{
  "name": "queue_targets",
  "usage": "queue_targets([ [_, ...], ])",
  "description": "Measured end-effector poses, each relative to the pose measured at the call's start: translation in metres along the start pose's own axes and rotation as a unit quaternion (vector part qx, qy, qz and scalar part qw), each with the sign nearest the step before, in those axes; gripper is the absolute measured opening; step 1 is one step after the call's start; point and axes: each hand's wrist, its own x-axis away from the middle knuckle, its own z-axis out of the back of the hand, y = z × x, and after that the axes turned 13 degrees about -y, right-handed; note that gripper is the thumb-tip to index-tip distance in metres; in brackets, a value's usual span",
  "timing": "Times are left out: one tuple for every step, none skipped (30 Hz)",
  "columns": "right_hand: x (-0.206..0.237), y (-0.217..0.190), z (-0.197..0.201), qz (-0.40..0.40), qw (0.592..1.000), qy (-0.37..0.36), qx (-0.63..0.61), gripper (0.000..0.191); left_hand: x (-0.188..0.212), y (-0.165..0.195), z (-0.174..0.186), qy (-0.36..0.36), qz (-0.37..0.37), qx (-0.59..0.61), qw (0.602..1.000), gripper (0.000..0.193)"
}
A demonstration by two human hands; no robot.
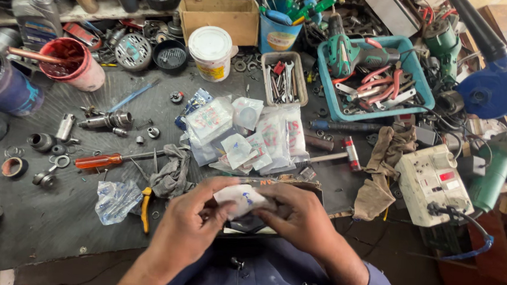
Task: The person sorts small mechanical parts from a cardboard box into several plastic bags on a cluttered workbench. They repeatedly reach into the box, pick up items, and place them into bags, occasionally adjusting the bags and the box contents.
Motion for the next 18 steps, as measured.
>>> queue_targets([
  [0.002, 0.003, 0.002, -0.038, 0.998, -0.019, -0.040, 0.050, 0.000, 0.001, 0.004, -0.012, 0.010, -0.017, 1.000, 0.032],
  [0.002, 0.006, 0.005, -0.075, 0.993, -0.037, -0.079, 0.050, 0.000, 0.003, 0.008, -0.024, 0.018, -0.034, 0.999, 0.036],
  [0.004, 0.010, 0.009, -0.045, 0.995, -0.054, -0.069, 0.049, -0.001, 0.004, 0.013, -0.033, 0.010, -0.110, 0.993, 0.037],
  [0.008, 0.015, 0.017, -0.014, 0.996, -0.070, -0.059, 0.048, -0.001, 0.005, 0.018, -0.043, 0.001, -0.185, 0.982, 0.038],
  [0.013, 0.018, 0.023, 0.016, 0.995, -0.087, -0.048, 0.047, -0.002, 0.007, 0.019, -0.052, -0.008, -0.259, 0.965, 0.039],
  [0.016, 0.022, 0.026, 0.015, 0.999, -0.033, -0.029, 0.040, -0.003, 0.009, 0.019, -0.041, -0.037, -0.292, 0.955, 0.036],
  [0.017, 0.026, 0.029, 0.014, 1.000, 0.020, -0.010, 0.033, -0.003, 0.010, 0.018, -0.030, -0.065, -0.325, 0.943, 0.032],
  [0.020, 0.029, 0.032, 0.011, 0.997, 0.071, 0.010, 0.026, -0.002, 0.011, 0.015, -0.019, -0.092, -0.355, 0.930, 0.029],
  [0.025, 0.032, 0.035, 0.019, 0.995, 0.089, 0.027, 0.024, -0.002, 0.011, 0.008, -0.036, -0.104, -0.340, 0.934, 0.028],
  [0.027, 0.035, 0.038, 0.029, 0.993, 0.109, 0.046, 0.021, -0.004, 0.010, 0.002, -0.051, -0.117, -0.326, 0.937, 0.027],
  [0.029, 0.038, 0.039, 0.040, 0.989, 0.130, 0.064, 0.019, -0.006, 0.007, -0.004, -0.066, -0.131, -0.313, 0.938, 0.027],
  [0.031, 0.040, 0.040, 0.037, 0.991, 0.101, 0.083, 0.019, -0.010, 0.002, -0.012, -0.147, -0.099, -0.262, 0.949, 0.025],
  [0.033, 0.043, 0.040, 0.031, 0.992, 0.073, 0.102, 0.020, -0.016, -0.003, -0.022, -0.229, -0.066, -0.207, 0.949, 0.024],
  [0.035, 0.045, 0.040, 0.024, 0.992, 0.044, 0.119, 0.020, -0.022, -0.009, -0.031, -0.310, -0.032, -0.150, 0.938, 0.024],
  [0.037, 0.048, 0.039, 0.005, 0.989, 0.026, 0.145, 0.031, -0.026, -0.014, -0.041, -0.285, -0.077, -0.197, 0.935, 0.022],
  [0.037, 0.051, 0.036, -0.013, 0.985, 0.008, 0.171, 0.041, -0.032, -0.019, -0.049, -0.257, -0.122, -0.244, 0.927, 0.021],
  [0.038, 0.054, 0.035, -0.029, 0.980, -0.008, 0.197, 0.051, -0.038, -0.024, -0.056, -0.230, -0.168, -0.291, 0.914, 0.021],
  [0.040, 0.057, 0.033, -0.030, 0.978, -0.004, 0.209, 0.055, -0.042, -0.027, -0.061, -0.248, -0.127, -0.310, 0.909, 0.021],
])
